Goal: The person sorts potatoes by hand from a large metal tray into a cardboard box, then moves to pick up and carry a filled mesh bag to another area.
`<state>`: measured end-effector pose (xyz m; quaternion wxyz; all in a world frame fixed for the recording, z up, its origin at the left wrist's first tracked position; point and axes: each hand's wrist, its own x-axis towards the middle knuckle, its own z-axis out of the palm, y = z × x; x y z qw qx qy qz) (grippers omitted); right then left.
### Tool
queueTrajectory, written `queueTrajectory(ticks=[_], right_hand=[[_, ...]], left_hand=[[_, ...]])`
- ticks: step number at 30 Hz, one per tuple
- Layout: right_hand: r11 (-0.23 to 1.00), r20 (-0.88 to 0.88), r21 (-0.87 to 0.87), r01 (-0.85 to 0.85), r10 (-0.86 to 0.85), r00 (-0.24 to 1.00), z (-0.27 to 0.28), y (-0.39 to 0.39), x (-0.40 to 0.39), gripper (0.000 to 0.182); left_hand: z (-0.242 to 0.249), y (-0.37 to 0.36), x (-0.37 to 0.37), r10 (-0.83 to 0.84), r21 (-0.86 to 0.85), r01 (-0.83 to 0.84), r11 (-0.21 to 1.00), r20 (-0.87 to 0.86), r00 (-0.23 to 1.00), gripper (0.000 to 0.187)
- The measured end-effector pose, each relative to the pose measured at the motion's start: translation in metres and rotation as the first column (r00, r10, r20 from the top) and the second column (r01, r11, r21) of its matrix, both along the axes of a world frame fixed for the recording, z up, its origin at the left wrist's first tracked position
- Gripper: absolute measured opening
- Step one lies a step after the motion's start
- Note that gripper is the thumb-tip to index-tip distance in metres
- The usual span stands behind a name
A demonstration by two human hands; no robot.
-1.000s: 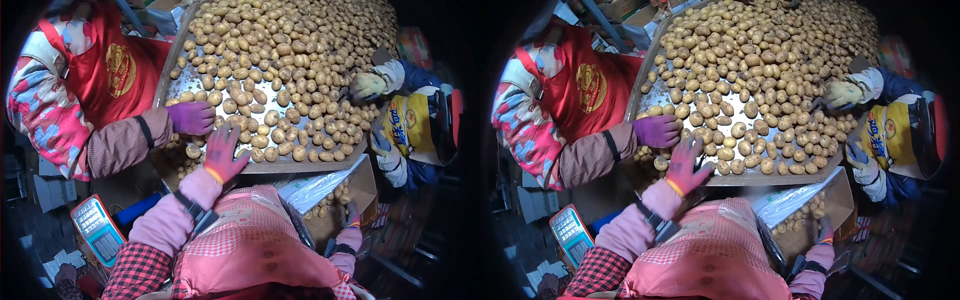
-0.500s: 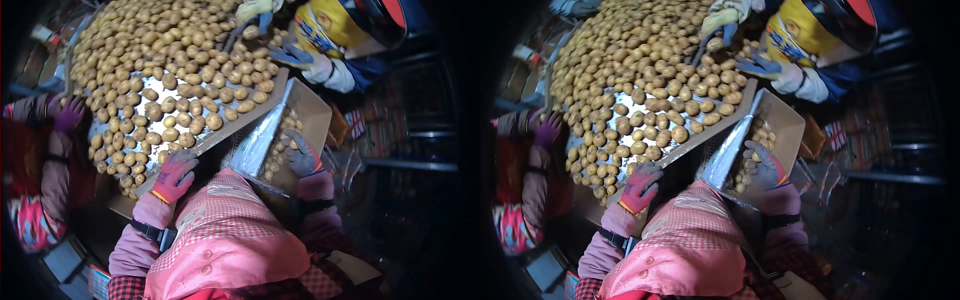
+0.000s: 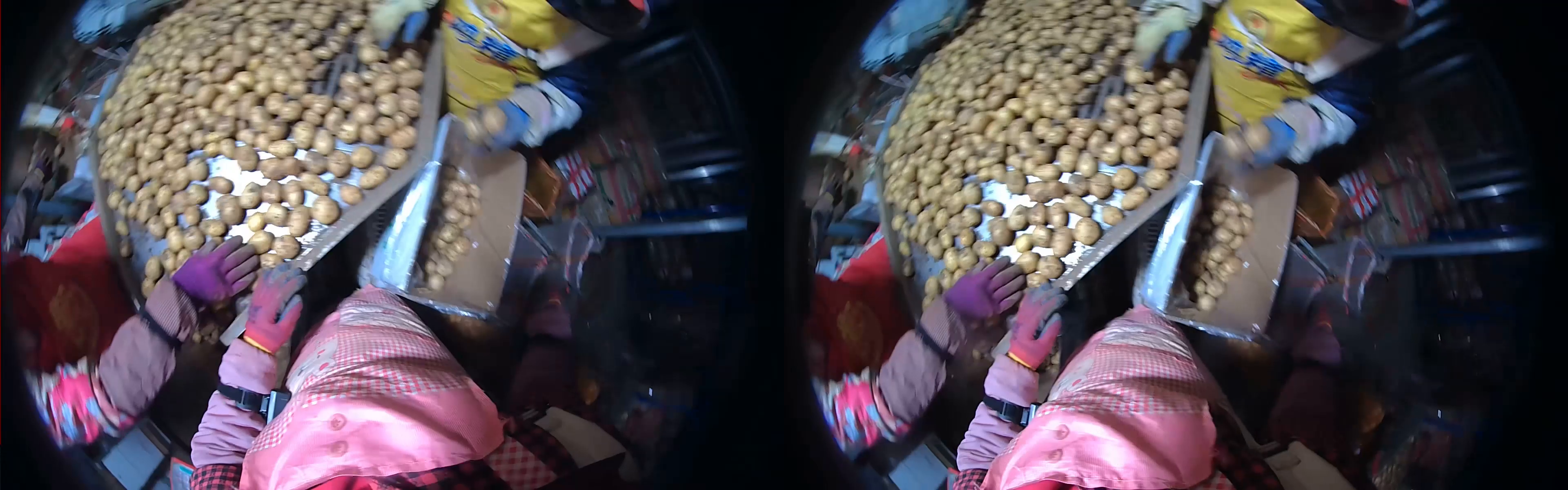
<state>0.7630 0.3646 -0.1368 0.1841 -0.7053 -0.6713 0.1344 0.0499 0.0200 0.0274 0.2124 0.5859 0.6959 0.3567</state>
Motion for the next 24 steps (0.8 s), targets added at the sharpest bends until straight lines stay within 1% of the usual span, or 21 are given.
queueTrajectory(ticks=[1,2,3,4,5,6,7,8,9,10,11,12,14,16,18,19,20,22,24], right_hand=[[0.997,-0.05,-0.035,0.07,-0.072,0.996,0.01,0.006,-0.038,0.036],[0.985,-0.043,-0.051,0.167,-0.17,0.985,0.029,0.011,-0.075,0.036],[0.977,-0.048,-0.025,0.214,-0.215,0.976,0.061,0.011,-0.136,0.037],[0.981,-0.07,0.02,0.192,-0.19,0.979,0.094,0.006,-0.197,0.038],[0.991,-0.122,0.07,0.114,-0.105,0.987,0.121,0.002,-0.253,0.039],[0.995,-0.18,0.101,-0.005,0.023,0.983,0.146,-0.003,-0.307,0.04],[0.972,-0.208,0.138,-0.19,0.216,0.954,0.147,-0.004,-0.344,0.042],[0.911,-0.248,0.17,-0.376,0.409,0.878,0.147,-0.005,-0.381,0.044],[0.818,-0.295,0.195,-0.541,0.575,0.763,0.147,-0.006,-0.418,0.046],[0.751,-0.235,0.156,-0.642,0.659,0.714,0.155,-0.023,-0.461,0.048],[0.618,-0.092,0.129,-0.776,0.786,0.611,0.159,-0.031,-0.495,0.054],[0.468,0.045,0.079,-0.88,0.88,0.472,0.163,-0.038,-0.525,0.059],[0.355,0.264,-0.178,-0.918,0.916,0.303,0.176,-0.056,-0.58,0.073],[0.218,0.237,-0.292,-0.931,0.96,0.15,0.141,-0.071,-0.617,0.086],[0.225,0.261,-0.383,-0.896,0.957,0.129,0.129,-0.113,-0.643,0.09],[0.242,0.283,-0.43,-0.87,0.951,0.125,0.147,-0.128,-0.66,0.093],[0.196,0.293,-0.448,-0.872,0.954,0.063,0.158,-0.136,-0.675,0.089],[0.068,0.221,-0.286,-0.956,0.975,0.003,0.149,-0.147,-0.701,0.083],[-0.033,0.009,-0.392,-0.919,0.999,-0.039,0.151,-0.162,-0.739,0.077]], left_hand=[[-0.001,-0.004,0.0,0.019,0.005,-0.019,1.0,0.062,0.998,0.039],[0.0,-0.007,0.0,0.038,0.005,-0.039,0.999,0.12,0.992,0.039],[0.008,-0.01,-0.001,0.045,-0.017,-0.044,0.999,0.08,0.996,0.037],[0.015,-0.012,-0.003,0.044,-0.046,-0.038,0.998,0.13,0.99,0.037],[0.017,-0.017,-0.004,0.069,-0.061,-0.061,0.996,0.137,0.988,0.037],[0.018,-0.022,-0.004,0.091,-0.075,-0.081,0.994,0.149,0.985,0.037],[0.017,-0.027,-0.005,0.119,-0.073,-0.109,0.991,0.148,0.982,0.037],[0.017,-0.033,-0.007,0.137,-0.084,-0.126,0.988,0.146,0.98,0.037],[0.016,-0.039,-0.008,0.156,-0.097,-0.143,0.985,0.144,0.977,0.037],[0.017,-0.046,-0.007,0.182,-0.096,-0.169,0.981,0.141,0.973,0.037],[0.019,-0.052,-0.005,0.245,-0.12,-0.228,0.966,0.161,0.956,0.037],[0.024,-0.058,-0.003,0.308,-0.146,-0.284,0.948,0.179,0.934,0.037],[0.033,-0.069,-0.005,0.358,-0.162,-0.334,0.929,0.158,0.92,0.037],[0.036,-0.08,-0.003,0.406,-0.175,-0.381,0.908,0.14,0.903,0.037],[0.034,-0.088,-0.002,0.475,-0.163,-0.454,0.876,0.129,0.87,0.038],[0.035,-0.09,-0.001,0.487,-0.145,-0.469,0.871,0.133,0.863,0.037],[0.035,-0.092,-0.001,0.5,-0.137,-0.484,0.864,0.128,0.857,0.037],[0.034,-0.094,0.001,0.523,-0.192,-0.496,0.847,0.13,0.842,0.039],[0.036,-0.091,0.002,0.539,-0.211,-0.507,0.836,0.135,0.832,0.038]])
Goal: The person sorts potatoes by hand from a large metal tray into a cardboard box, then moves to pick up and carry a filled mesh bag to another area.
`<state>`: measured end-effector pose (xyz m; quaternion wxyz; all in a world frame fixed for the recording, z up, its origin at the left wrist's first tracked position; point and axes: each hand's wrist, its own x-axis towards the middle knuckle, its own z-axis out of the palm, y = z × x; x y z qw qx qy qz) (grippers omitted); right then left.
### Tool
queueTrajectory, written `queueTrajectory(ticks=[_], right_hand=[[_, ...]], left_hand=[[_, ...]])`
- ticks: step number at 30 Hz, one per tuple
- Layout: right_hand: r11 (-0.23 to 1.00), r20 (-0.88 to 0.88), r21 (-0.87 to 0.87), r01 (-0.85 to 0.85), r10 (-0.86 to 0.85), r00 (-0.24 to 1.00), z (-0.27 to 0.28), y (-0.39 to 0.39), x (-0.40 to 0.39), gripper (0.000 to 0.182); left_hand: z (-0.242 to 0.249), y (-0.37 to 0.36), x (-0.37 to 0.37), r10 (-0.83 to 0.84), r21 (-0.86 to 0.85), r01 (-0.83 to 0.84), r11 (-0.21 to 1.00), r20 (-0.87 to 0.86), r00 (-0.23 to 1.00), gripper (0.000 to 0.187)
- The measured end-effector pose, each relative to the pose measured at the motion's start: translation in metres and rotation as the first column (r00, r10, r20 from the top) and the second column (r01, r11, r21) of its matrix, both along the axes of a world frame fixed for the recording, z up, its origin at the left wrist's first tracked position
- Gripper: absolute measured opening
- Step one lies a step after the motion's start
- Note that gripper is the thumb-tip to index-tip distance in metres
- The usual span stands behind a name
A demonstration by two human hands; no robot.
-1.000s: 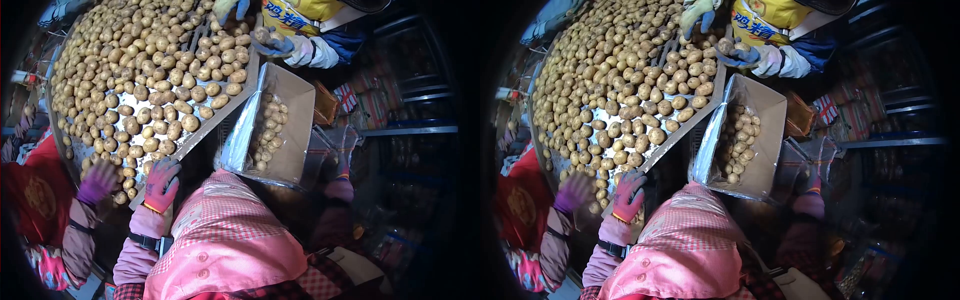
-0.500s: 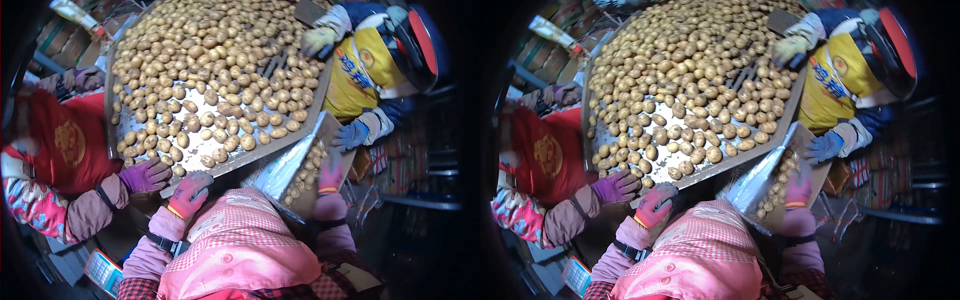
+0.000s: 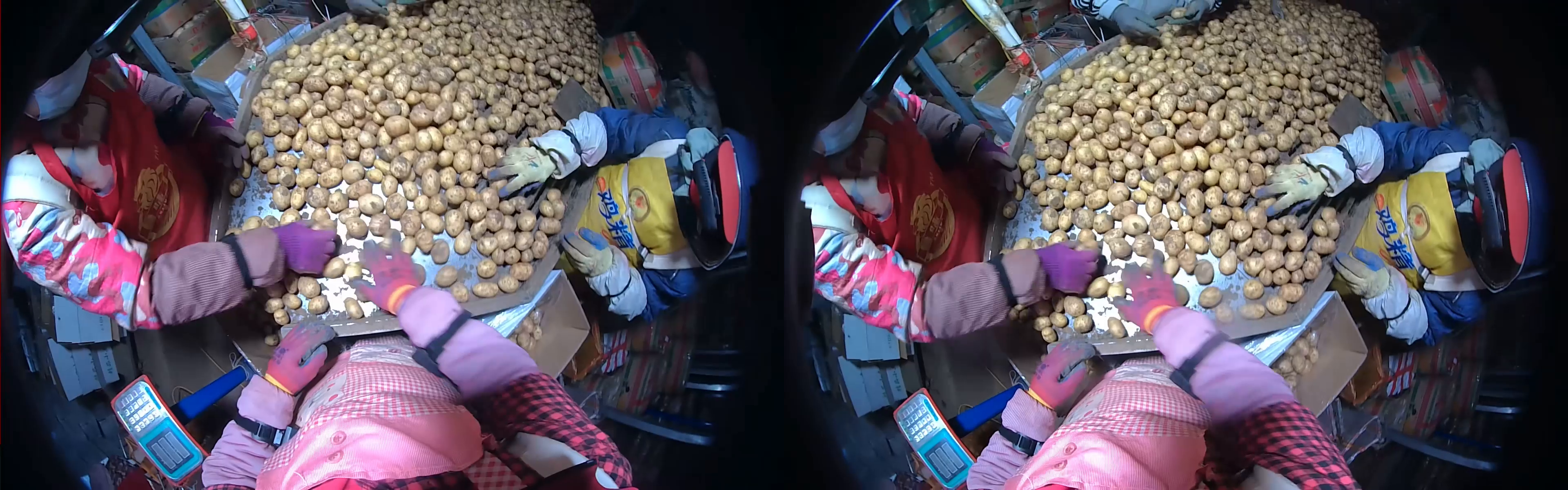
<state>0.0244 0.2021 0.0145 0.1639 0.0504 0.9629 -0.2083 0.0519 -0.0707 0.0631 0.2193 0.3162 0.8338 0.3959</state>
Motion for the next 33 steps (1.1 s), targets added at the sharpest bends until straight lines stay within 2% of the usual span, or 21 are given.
queueTrajectory(ticks=[2,3,4,5,6,7,9,10,11,12,14,16,17,19,20,22,24,27,29,31,33], right_hand=[[0.966,0.056,-0.048,-0.255,0.257,0.965,0.004,-0.019,-0.04,0.071],[0.924,-0.243,-0.032,-0.382,0.363,0.899,0.0,-0.024,-0.046,0.064],[0.906,-0.651,-0.042,-0.421,0.295,0.7,-0.005,-0.025,-0.053,0.061],[0.933,-0.556,-0.107,-0.343,0.23,0.799,-0.01,-0.012,-0.065,0.06],[0.952,-0.445,-0.164,-0.258,0.162,0.881,0.014,0.012,-0.083,0.059],[0.929,-0.582,-0.32,-0.187,-0.036,0.813,0.005,0.048,-0.097,0.057],[0.994,-0.647,0.027,0.108,-0.065,0.76,0.009,0.117,-0.138,0.056],[0.945,-0.57,0.156,0.289,-0.153,0.808,0.02,0.134,-0.145,0.061],[0.911,-0.475,0.237,0.338,-0.195,0.858,0.002,0.157,-0.158,0.066],[0.937,-0.262,0.212,0.278,-0.219,0.94,0.002,0.167,-0.168,0.07],[0.932,-0.039,0.315,0.179,-0.176,0.984,0.029,0.136,-0.16,0.07],[0.914,-0.323,0.378,0.147,-0.019,0.946,0.003,0.112,-0.134,0.067],[0.938,-0.245,0.345,0.02,0.069,0.967,-0.008,0.101,-0.126,0.065],[0.986,-0.308,0.155,-0.064,0.11,0.945,-0.014,0.071,-0.087,0.06],[0.999,-0.436,-0.001,-0.041,0.037,0.899,-0.013,0.055,-0.055,0.059],[0.978,-0.476,-0.05,-0.202,0.154,0.866,-0.026,0.04,-0.011,0.058],[0.965,-0.489,0.059,-0.255,0.251,0.835,-0.002,0.03,0.03,0.053],[0.969,-0.497,0.04,-0.242,0.229,0.837,0.0,0.078,0.054,0.048],[0.999,-0.365,0.028,0.028,-0.016,0.931,0.01,0.121,0.049,0.045],[0.938,-0.635,0.198,0.285,-0.098,0.766,0.035,0.147,0.033,0.047],[0.915,-0.637,0.206,0.347,-0.144,0.757,0.029,0.163,0.012,0.048]], left_hand=[[0.001,0.006,-0.002,0.007,0.008,-0.007,1.0,0.024,1.0,0.037],[0.001,0.009,-0.007,0.006,0.009,-0.006,1.0,0.012,1.0,0.037],[0.002,0.009,-0.011,-0.02,0.004,0.02,1.0,0.007,1.0,0.037],[0.003,0.009,-0.013,-0.04,-0.002,0.04,0.999,0.003,0.999,0.037],[0.004,0.007,-0.014,-0.031,-0.011,0.031,0.999,-0.001,1.0,0.037],[0.002,0.005,-0.013,-0.001,0.001,0.001,1.0,-0.015,1.0,0.036],[-0.001,0.003,-0.011,0.042,0.005,-0.042,0.999,-0.021,0.999,0.036],[-0.004,0.003,-0.009,0.026,-0.009,-0.026,1.0,-0.022,0.999,0.037],[-0.005,0.003,-0.009,0.006,-0.024,-0.006,1.0,-0.024,1.0,0.038],[-0.005,0.004,-0.009,0.007,-0.035,-0.008,0.999,-0.024,1.0,0.038],[-0.006,0.01,-0.008,-0.052,-0.05,0.049,0.998,-0.055,0.997,0.041],[-0.008,0.018,-0.013,-0.076,-0.045,0.072,0.996,-0.094,0.993,0.041],[-0.007,0.025,-0.021,-0.075,-0.023,0.073,0.997,-0.138,0.988,0.041],[-0.014,0.035,-0.027,-0.069,0.004,0.071,0.997,-0.21,0.975,0.041],[-0.017,0.04,-0.03,-0.064,0.017,0.07,0.997,-0.245,0.967,0.041],[-0.019,0.049,-0.04,-0.075,-0.02,0.073,0.997,-0.35,0.934,0.045],[-0.022,0.054,-0.045,-0.082,-0.036,0.073,0.997,-0.386,0.919,0.048],[-0.032,0.061,-0.053,-0.106,-0.163,0.03,0.986,-0.484,0.869,0.053],[-0.04,0.062,-0.054,-0.085,-0.152,0.012,0.988,-0.48,0.873,0.053],[-0.044,0.06,-0.054,-0.086,-0.151,0.011,0.988,-0.499,0.862,0.055],[-0.045,0.059,-0.053,-0.082,-0.153,0.007,0.988,-0.491,0.868,0.055]])
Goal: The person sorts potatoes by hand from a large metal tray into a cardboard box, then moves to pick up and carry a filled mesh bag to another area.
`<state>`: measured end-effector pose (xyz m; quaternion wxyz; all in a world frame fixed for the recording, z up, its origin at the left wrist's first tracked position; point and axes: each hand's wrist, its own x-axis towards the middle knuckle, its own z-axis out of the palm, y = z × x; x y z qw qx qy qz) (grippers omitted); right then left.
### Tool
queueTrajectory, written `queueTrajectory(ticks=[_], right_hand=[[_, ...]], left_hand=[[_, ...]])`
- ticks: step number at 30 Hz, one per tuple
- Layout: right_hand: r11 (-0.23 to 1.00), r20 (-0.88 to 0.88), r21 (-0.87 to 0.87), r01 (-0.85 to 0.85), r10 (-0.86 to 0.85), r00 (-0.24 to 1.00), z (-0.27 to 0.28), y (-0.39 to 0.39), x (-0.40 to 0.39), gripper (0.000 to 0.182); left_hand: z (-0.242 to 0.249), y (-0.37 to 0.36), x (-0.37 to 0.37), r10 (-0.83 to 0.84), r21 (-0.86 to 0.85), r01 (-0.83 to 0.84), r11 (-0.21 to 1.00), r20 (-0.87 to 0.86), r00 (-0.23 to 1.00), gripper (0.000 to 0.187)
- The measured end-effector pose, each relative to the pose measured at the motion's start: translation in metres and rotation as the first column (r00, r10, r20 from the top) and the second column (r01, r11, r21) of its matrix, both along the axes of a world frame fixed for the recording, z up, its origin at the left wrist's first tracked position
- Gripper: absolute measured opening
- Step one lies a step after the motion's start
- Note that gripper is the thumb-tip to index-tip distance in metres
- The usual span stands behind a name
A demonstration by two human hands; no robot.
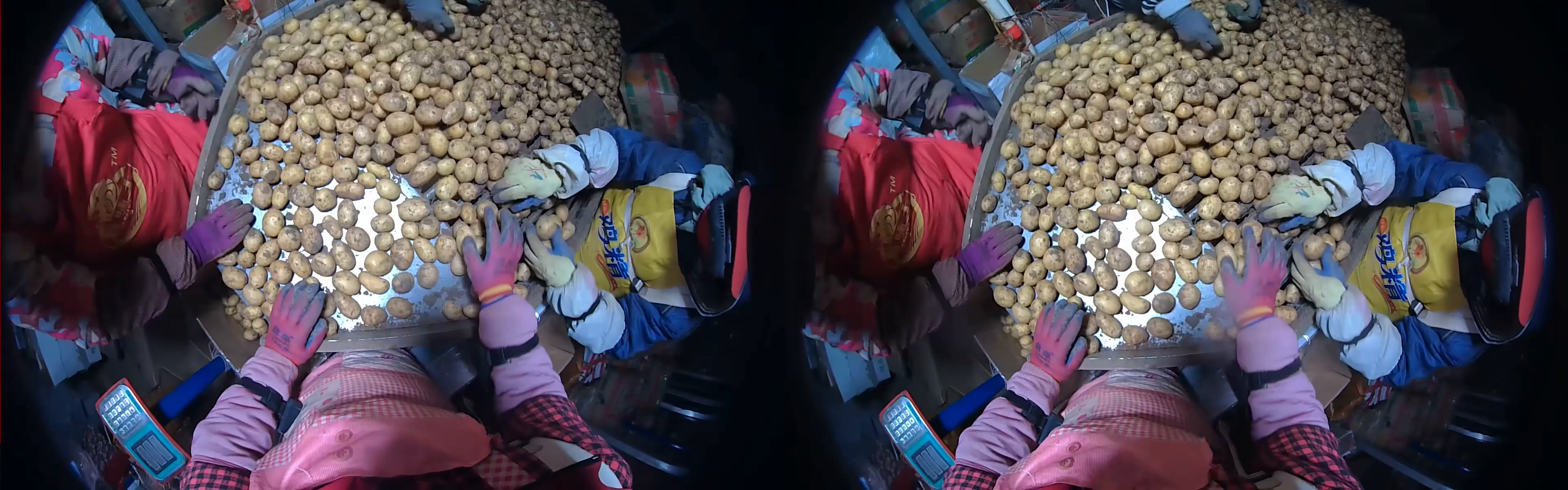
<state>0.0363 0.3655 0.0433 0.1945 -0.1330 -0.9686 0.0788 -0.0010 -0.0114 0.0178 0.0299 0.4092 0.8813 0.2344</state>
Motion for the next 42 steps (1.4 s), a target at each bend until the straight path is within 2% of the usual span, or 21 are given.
queueTrajectory(ticks=[2,3,5,6,7,9,11,13,16,17,19,21,23,27,35,37,38,39,40,41,42], right_hand=[[0.998,-0.011,0.006,0.06,-0.06,0.998,-0.004,-0.002,-0.009,0.048],[0.998,0.254,-0.06,-0.024,0.038,0.966,0.0,-0.012,-0.012,0.045],[0.964,0.687,-0.233,-0.13,0.258,0.679,0.012,-0.03,-0.019,0.04],[0.961,0.718,-0.266,-0.072,0.247,0.651,0.017,-0.035,-0.021,0.032],[0.96,0.725,-0.269,-0.077,0.254,0.64,0.011,-0.031,-0.023,0.032],[0.864,0.206,-0.499,0.073,0.036,0.978,-0.006,-0.012,-0.031,0.029],[0.922,0.057,-0.381,-0.067,0.096,0.994,-0.01,-0.005,-0.055,0.034],[0.834,-0.176,-0.196,-0.516,0.488,0.855,-0.008,-0.014,-0.085,0.031],[0.84,0.223,0.075,-0.537,0.51,0.831,-0.033,-0.022,-0.104,0.023],[0.84,0.216,0.076,-0.537,0.512,0.831,-0.031,-0.012,-0.105,0.023],[0.955,0.298,0.166,-0.244,0.187,0.936,-0.004,0.015,-0.108,0.029],[0.905,0.263,0.144,-0.401,0.356,0.897,0.008,0.004,-0.111,0.043],[0.713,0.412,-0.039,-0.7,0.649,0.639,-0.013,-0.025,-0.106,0.052],[0.725,0.629,0.04,-0.687,0.516,0.581,-0.039,-0.046,-0.126,0.053],[0.85,0.726,0.053,-0.525,0.328,0.604,-0.042,-0.045,-0.115,0.042],[0.856,0.673,0.02,-0.516,0.37,0.64,-0.042,-0.034,-0.109,0.046],[0.888,0.473,-0.2,-0.414,0.457,0.753,-0.039,-0.026,-0.102,0.041],[0.842,0.246,-0.42,-0.338,0.465,0.851,-0.029,-0.022,-0.093,0.036],[0.647,0.21,-0.76,-0.063,0.336,0.918,0.004,-0.022,-0.08,0.038],[0.285,0.228,-0.943,0.169,0.186,0.956,0.034,-0.022,-0.065,0.039],[-0.13,-0.055,-0.99,-0.057,-0.019,0.998,0.033,-0.019,-0.042,0.04]], left_hand=[[-0.002,-0.003,0.001,0.011,-0.009,-0.011,1.0,0.001,1.0,0.058],[-0.004,-0.005,0.002,0.015,-0.015,-0.015,1.0,0.005,1.0,0.058],[-0.007,-0.006,0.002,0.012,-0.012,-0.012,1.0,0.02,1.0,0.059],[-0.008,-0.007,0.002,0.019,-0.014,-0.019,1.0,0.029,0.999,0.059],[-0.01,-0.008,0.002,0.013,-0.012,-0.013,1.0,0.029,0.999,0.059],[-0.011,-0.008,0.003,0.021,-0.014,-0.02,1.0,0.04,0.999,0.06],[-0.008,-0.008,0.002,0.022,-0.047,-0.02,0.999,0.035,0.999,0.06],[-0.008,-0.008,0.001,0.018,-0.047,-0.016,0.999,0.049,0.999,0.061],[-0.005,-0.007,0.002,0.027,-0.077,-0.023,0.997,0.063,0.998,0.06],[-0.004,-0.006,-0.001,0.013,-0.062,-0.008,0.998,0.077,0.997,0.06],[-0.001,-0.007,-0.002,0.03,-0.051,-0.025,0.998,0.099,0.995,0.06],[0.0,-0.006,-0.003,0.015,-0.062,-0.01,0.998,0.08,0.997,0.059],[-0.005,-0.005,0.0,0.026,-0.053,-0.022,0.998,0.08,0.996,0.058],[-0.002,-0.007,-0.003,0.009,-0.062,-0.004,0.998,0.087,0.996,0.058],[-0.005,-0.009,0.0,-0.003,-0.035,0.006,0.999,0.077,0.997,0.056],[-0.011,-0.009,0.001,-0.024,0.054,0.019,0.998,0.091,0.996,0.054],[-0.013,-0.01,0.0,-0.046,0.038,0.044,0.998,0.045,0.998,0.051],[-0.01,-0.011,-0.002,-0.068,0.045,0.066,0.997,0.048,0.996,0.051],[-0.005,-0.011,-0.001,-0.065,0.03,0.063,0.998,0.062,0.996,0.05],[-0.004,-0.009,0.0,-0.06,0.02,0.059,0.998,0.072,0.996,0.05],[-0.007,-0.01,0.001,-0.071,0.044,0.068,0.997,0.079,0.994,0.048]])
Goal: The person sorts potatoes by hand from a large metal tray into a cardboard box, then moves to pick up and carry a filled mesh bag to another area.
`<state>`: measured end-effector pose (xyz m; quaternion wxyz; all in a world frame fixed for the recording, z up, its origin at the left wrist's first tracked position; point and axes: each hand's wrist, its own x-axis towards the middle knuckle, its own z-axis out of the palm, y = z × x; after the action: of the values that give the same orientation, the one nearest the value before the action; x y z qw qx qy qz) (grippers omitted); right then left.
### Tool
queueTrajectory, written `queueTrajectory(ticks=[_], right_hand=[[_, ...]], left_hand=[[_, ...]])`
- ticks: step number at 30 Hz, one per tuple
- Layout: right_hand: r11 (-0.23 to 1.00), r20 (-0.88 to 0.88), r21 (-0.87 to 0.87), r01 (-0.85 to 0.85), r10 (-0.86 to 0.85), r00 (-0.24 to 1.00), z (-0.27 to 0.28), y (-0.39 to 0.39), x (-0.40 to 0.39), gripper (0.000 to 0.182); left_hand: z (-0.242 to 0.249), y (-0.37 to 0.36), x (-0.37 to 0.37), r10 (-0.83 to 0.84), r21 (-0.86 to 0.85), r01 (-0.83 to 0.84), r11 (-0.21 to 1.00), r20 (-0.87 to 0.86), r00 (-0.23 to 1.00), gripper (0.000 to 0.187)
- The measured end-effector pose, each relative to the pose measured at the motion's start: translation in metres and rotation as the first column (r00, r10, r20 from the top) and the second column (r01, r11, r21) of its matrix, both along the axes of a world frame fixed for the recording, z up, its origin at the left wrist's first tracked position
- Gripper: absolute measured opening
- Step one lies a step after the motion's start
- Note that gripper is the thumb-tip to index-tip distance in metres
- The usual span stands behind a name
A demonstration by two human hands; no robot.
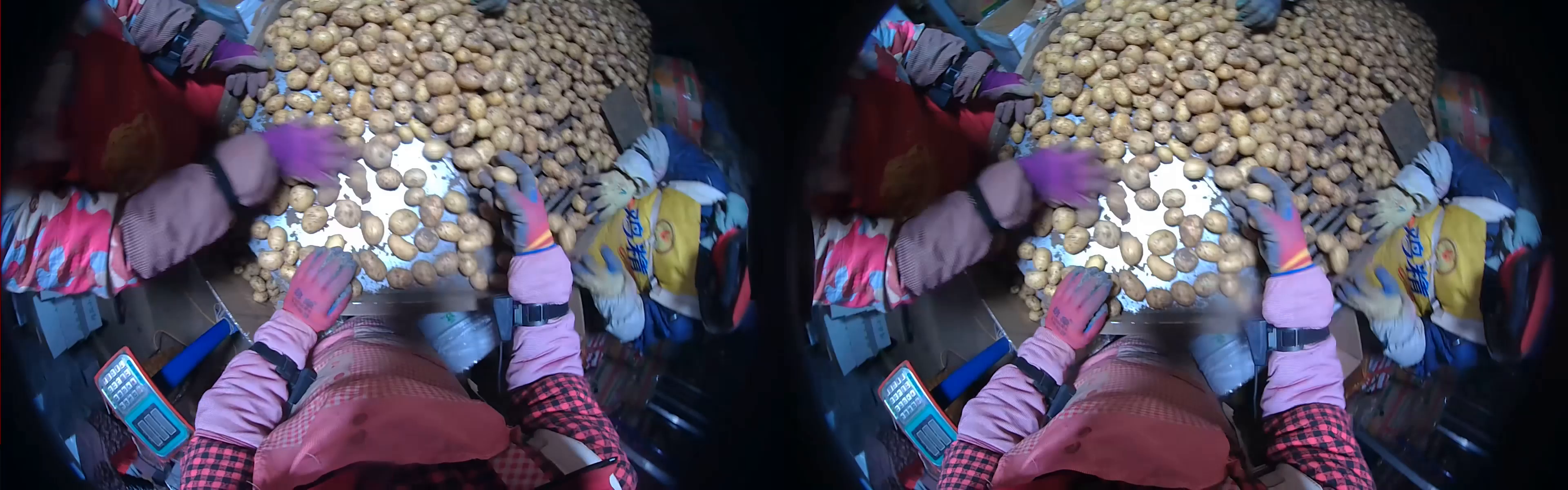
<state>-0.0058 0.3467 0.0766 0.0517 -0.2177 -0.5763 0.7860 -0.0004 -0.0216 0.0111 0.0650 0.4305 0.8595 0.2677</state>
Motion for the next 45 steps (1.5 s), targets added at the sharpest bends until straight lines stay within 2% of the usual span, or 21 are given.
queueTrajectory(ticks=[3,5,6,8,9,10,13,14,17,18,19,22,24,25,28,35,39,41,42,44,45], right_hand=[[0.796,0.016,-0.571,0.202,-0.235,0.972,-0.013,0.017,0.054,0.039],[0.827,0.06,-0.48,0.291,-0.3,0.952,-0.007,0.01,0.078,0.035],[0.929,-0.042,-0.361,0.082,-0.104,0.994,0.003,0.006,0.088,0.033],[0.948,0.171,-0.284,0.143,-0.096,0.981,0.025,-0.004,0.098,0.034],[0.928,0.009,0.361,-0.094,0.097,0.995,0.011,-0.007,0.112,0.035],[0.991,-0.028,0.128,0.044,-0.04,0.999,-0.004,-0.003,0.114,0.035],[0.965,-0.101,-0.113,0.235,-0.246,0.964,-0.02,-0.015,0.111,0.031],[0.87,-0.128,0.485,0.092,-0.033,0.991,-0.02,-0.014,0.111,0.04],[0.446,-0.119,0.894,0.046,0.137,0.983,-0.027,-0.02,0.075,0.03],[0.8,0.143,0.597,-0.059,-0.034,0.989,-0.025,-0.02,0.052,0.029],[0.985,0.44,0.171,-0.01,-0.067,0.895,-0.023,-0.023,0.03,0.028],[0.7,0.375,0.663,-0.265,-0.003,0.927,-0.039,-0.042,-0.026,0.032],[0.34,0.294,0.892,-0.298,0.064,0.954,-0.051,-0.049,-0.057,0.041],[0.106,0.248,0.96,-0.257,0.098,0.964,-0.045,-0.061,-0.071,0.046],[-0.198,0.567,0.81,-0.553,0.018,0.824,-0.035,-0.087,-0.12,0.053],[-0.385,0.568,0.755,-0.53,-0.018,0.823,-0.09,-0.085,-0.157,0.037],[-0.372,0.54,0.796,-0.477,0.083,0.837,-0.081,-0.07,-0.123,0.041],[-0.075,0.221,0.975,-0.21,0.19,0.957,-0.093,-0.041,-0.103,0.045],[0.391,0.177,0.892,-0.227,0.161,0.971,-0.097,-0.024,-0.1,0.052],[0.911,0.176,0.403,-0.087,0.016,0.984,-0.069,-0.005,-0.066,0.046],[0.999,0.089,0.031,0.012,-0.014,0.996,-0.063,0.003,-0.041,0.043]], left_hand=[[-0.004,-0.003,0.002,-0.026,0.012,0.026,1.0,0.0,1.0,0.048],[-0.002,-0.004,0.004,-0.034,0.031,0.034,0.999,-0.019,0.999,0.048],[-0.002,-0.004,0.005,-0.047,0.011,0.047,0.999,-0.028,0.998,0.048],[-0.002,-0.003,0.007,-0.061,0.012,0.062,0.998,-0.059,0.996,0.048],[-0.003,-0.004,0.009,-0.052,0.031,0.053,0.998,-0.05,0.997,0.048],[-0.004,-0.004,0.007,-0.04,0.048,0.042,0.998,-0.041,0.998,0.048],[-0.004,-0.009,0.007,-0.066,0.068,0.07,0.995,-0.054,0.996,0.048],[-0.005,-0.01,0.007,-0.064,0.083,0.07,0.994,-0.069,0.996,0.047],[-0.004,-0.013,0.007,-0.061,0.122,0.072,0.99,-0.087,0.994,0.046],[-0.004,-0.015,0.009,-0.048,0.125,0.057,0.99,-0.08,0.996,0.046],[-0.004,-0.015,0.009,-0.041,0.13,0.053,0.99,-0.089,0.995,0.045],[-0.007,-0.015,0.006,-0.024,0.142,0.038,0.989,-0.097,0.995,0.044],[-0.007,-0.016,0.004,-0.029,0.151,0.043,0.988,-0.089,0.996,0.044],[-0.005,-0.015,0.004,-0.02,0.144,0.032,0.989,-0.081,0.997,0.044],[0.0,-0.013,0.0,-0.027,0.152,0.033,0.988,-0.038,0.999,0.044],[-0.004,-0.011,0.001,-0.007,0.106,0.008,0.994,-0.016,1.0,0.041],[-0.005,-0.011,0.005,0.012,0.115,-0.008,0.993,-0.04,0.999,0.041],[0.0,-0.01,0.005,0.012,0.107,-0.008,0.994,-0.039,0.999,0.042],[0.002,-0.009,0.004,0.016,0.095,-0.013,0.995,-0.035,0.999,0.042],[0.002,-0.008,0.003,0.009,0.092,-0.007,0.996,-0.027,1.0,0.043],[0.001,-0.008,0.005,0.012,0.082,-0.011,0.997,-0.014,1.0,0.044]])
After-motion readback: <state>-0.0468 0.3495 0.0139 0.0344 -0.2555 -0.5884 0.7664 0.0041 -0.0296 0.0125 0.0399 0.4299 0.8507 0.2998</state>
